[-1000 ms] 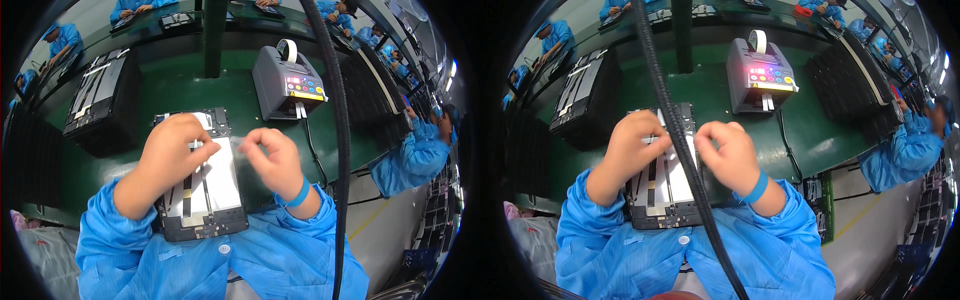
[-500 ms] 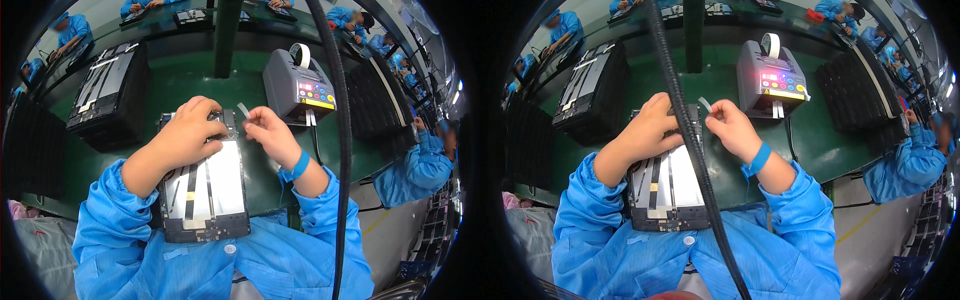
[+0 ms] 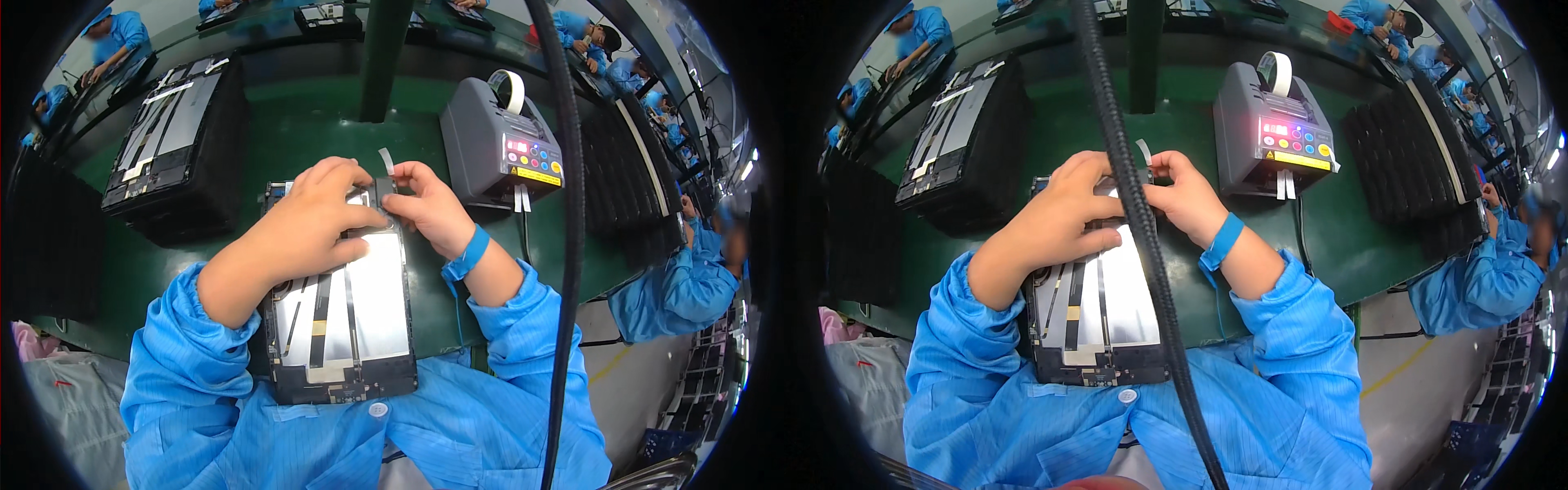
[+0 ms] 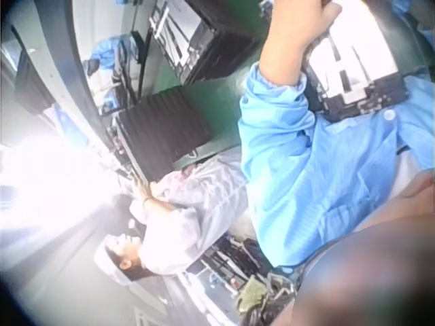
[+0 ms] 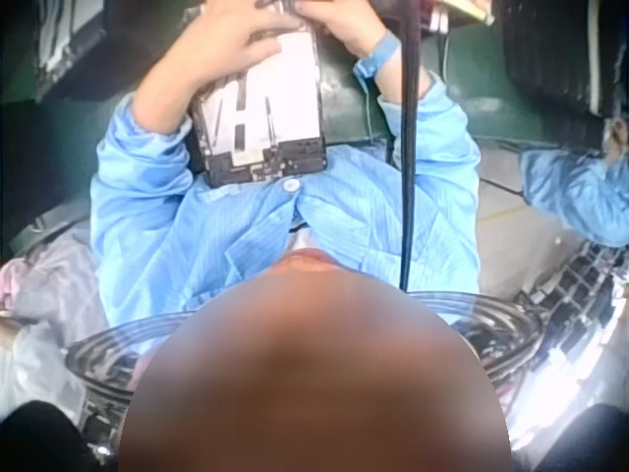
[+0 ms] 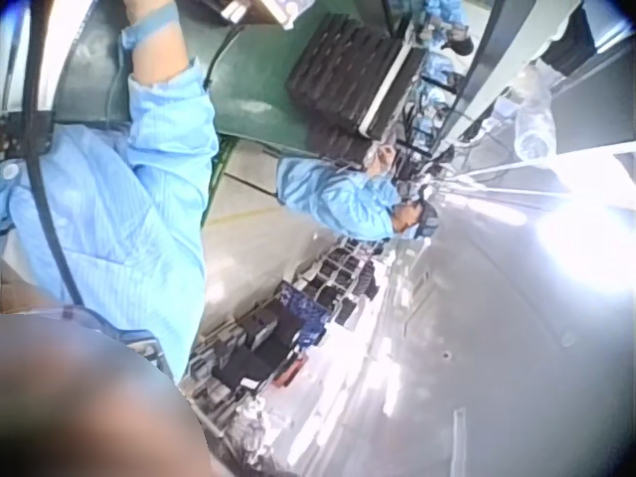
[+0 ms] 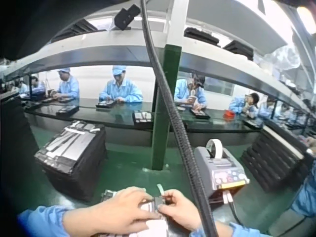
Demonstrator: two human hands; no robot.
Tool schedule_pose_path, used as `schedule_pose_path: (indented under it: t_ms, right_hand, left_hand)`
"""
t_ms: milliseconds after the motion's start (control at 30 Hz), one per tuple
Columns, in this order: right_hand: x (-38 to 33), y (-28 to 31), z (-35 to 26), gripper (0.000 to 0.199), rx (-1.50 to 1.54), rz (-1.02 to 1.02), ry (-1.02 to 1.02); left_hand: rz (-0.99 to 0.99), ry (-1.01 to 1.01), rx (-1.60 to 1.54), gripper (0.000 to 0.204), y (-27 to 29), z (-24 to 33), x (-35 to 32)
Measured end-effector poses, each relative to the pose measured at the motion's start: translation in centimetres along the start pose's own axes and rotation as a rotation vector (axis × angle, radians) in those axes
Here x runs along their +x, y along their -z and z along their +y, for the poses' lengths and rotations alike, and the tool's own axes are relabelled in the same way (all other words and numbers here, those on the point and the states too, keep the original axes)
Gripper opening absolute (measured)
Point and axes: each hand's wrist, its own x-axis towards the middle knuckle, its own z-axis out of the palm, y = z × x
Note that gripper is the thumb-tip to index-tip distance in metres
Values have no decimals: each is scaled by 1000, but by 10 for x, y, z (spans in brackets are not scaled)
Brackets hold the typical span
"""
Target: The person applies white adhesive tape to the internal components of a black electronic device, likely a battery pack. They repeatedly peel the tape, press it onto specific areas, and stack the finished units on the table.
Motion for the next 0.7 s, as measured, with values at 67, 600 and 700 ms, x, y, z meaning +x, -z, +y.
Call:
schedule_pose_path:
  t_ms: [67,600,700]
  right_hand:
    - [0,-4,-8,45,68,-6,-87]
    - [-6,19,-24,23,-176,-160,160]
    - [-5,17,-38,12,-495,-313,190]
  left_hand:
    - [-21,15,-36,30,1,-4,0]
    - [75,-5,178,28,-7,-8,-7]
    - [67,31,103,25,-7,-10,-6]
